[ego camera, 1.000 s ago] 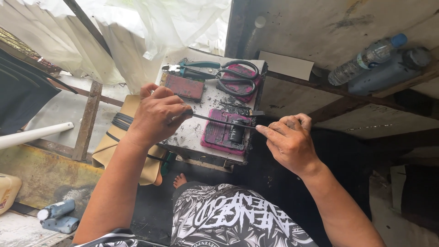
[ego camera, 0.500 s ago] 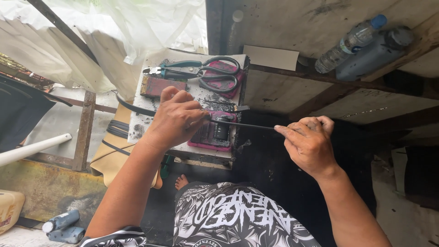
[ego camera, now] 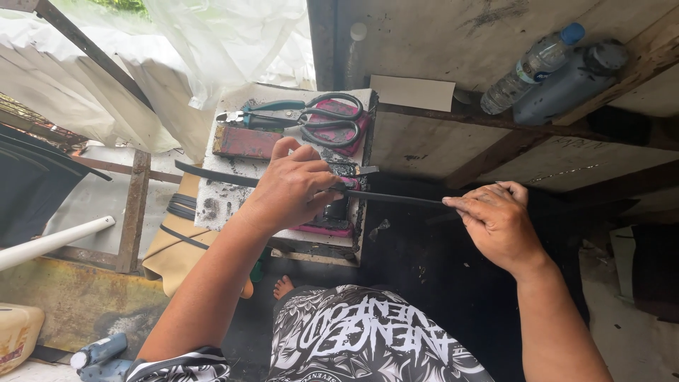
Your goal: Applying edge paint to leather straps using a manual applicator and hanging them to dry.
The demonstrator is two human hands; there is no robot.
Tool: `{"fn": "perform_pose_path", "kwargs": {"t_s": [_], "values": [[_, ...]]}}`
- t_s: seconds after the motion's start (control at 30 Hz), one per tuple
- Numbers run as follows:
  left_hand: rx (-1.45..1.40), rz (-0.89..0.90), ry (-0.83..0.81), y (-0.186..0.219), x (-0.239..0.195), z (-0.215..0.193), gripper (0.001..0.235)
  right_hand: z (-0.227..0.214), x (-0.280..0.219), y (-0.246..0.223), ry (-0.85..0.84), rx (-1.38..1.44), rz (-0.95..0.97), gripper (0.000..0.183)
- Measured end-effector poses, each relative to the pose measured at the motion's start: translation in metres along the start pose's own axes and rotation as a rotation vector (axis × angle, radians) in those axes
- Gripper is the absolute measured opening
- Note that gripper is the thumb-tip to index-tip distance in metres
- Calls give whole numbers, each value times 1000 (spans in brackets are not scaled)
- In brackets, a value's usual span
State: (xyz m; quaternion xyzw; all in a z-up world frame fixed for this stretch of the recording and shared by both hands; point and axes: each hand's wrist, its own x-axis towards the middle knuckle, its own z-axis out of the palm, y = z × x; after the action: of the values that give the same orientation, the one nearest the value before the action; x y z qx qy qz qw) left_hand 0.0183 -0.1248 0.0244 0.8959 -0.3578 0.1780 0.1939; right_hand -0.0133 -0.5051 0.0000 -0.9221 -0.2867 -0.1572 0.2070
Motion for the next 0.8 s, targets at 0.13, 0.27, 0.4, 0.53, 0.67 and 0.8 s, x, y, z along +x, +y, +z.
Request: {"fn": "perform_pose_path", "kwargs": {"t_s": [0.13, 0.27, 0.4, 0.53, 0.67, 0.8], "values": [[-74, -27, -31, 4, 7, -10, 14, -5, 3, 8, -104, 236, 104, 22], [-123, -36, -21, 6, 12, -10, 15, 0, 9, 22, -141, 405, 205, 20], [-198, -48, -2, 10, 17, -6, 17, 3, 26, 18, -253, 624, 226, 25], [-231, -42, -23, 12, 20, -3, 20, 5, 51, -4, -306, 748, 144, 26], [-268, -70, -39, 11, 18, -8, 19, 2, 75, -35, -337, 741, 80, 27], [-299, -141, -42, -6, -5, -32, 19, 3, 85, -55, -284, 562, -32, 24]]}}
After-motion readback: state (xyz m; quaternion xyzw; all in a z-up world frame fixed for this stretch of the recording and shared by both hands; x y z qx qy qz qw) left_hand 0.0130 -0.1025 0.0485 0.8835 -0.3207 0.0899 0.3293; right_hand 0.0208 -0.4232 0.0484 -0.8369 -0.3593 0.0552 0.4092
